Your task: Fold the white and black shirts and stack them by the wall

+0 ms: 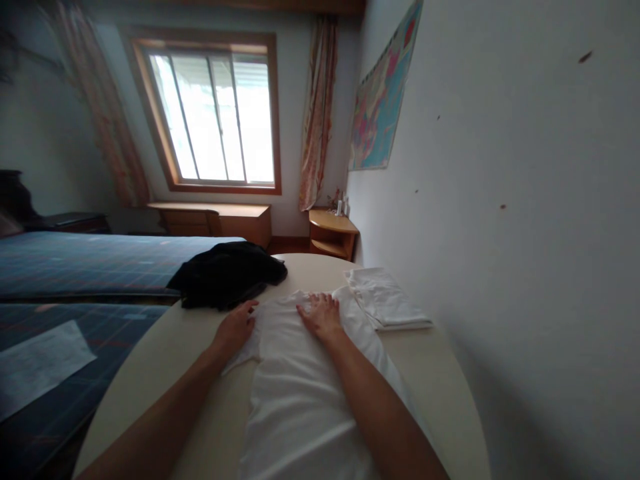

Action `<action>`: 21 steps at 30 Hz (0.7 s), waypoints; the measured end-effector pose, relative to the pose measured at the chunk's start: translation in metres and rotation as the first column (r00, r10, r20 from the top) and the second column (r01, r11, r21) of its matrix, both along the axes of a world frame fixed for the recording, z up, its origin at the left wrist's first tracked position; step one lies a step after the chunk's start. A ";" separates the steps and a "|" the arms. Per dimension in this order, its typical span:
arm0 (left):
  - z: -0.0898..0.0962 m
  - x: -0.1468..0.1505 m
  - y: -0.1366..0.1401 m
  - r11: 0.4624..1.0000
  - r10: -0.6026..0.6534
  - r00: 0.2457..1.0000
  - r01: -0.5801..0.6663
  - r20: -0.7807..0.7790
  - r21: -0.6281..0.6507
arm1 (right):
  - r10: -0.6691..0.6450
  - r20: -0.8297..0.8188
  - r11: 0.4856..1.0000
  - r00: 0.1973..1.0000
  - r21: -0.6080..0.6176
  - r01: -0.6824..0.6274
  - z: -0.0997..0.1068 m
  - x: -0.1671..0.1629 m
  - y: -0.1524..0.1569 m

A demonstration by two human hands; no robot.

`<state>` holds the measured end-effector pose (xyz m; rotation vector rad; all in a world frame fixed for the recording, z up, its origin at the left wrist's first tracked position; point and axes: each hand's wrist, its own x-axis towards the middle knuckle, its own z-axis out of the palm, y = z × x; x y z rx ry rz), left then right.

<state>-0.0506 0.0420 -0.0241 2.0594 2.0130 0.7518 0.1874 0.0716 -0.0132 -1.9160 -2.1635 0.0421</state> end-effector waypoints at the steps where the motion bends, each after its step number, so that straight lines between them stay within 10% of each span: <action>1: 0.002 0.000 -0.001 0.999 0.027 0.999 -0.028 -0.019 -0.019 | -0.018 0.018 1.000 1.000 -0.004 0.018 0.000 -0.001 0.004; 8: 0.018 -0.009 -0.013 0.976 0.151 0.974 -0.175 -0.169 -0.134 | -0.062 0.067 0.987 0.996 -0.141 0.071 -0.001 -0.004 0.023; 15: 0.022 -0.016 -0.011 0.987 0.162 0.986 -0.162 -0.050 0.003 | -0.004 0.001 1.000 1.000 0.012 0.004 0.000 -0.029 -0.001; 21: 0.017 -0.025 -0.017 0.981 0.139 0.987 -0.148 -0.080 -0.128 | 0.067 -0.038 0.997 0.997 0.030 -0.066 0.002 -0.053 -0.039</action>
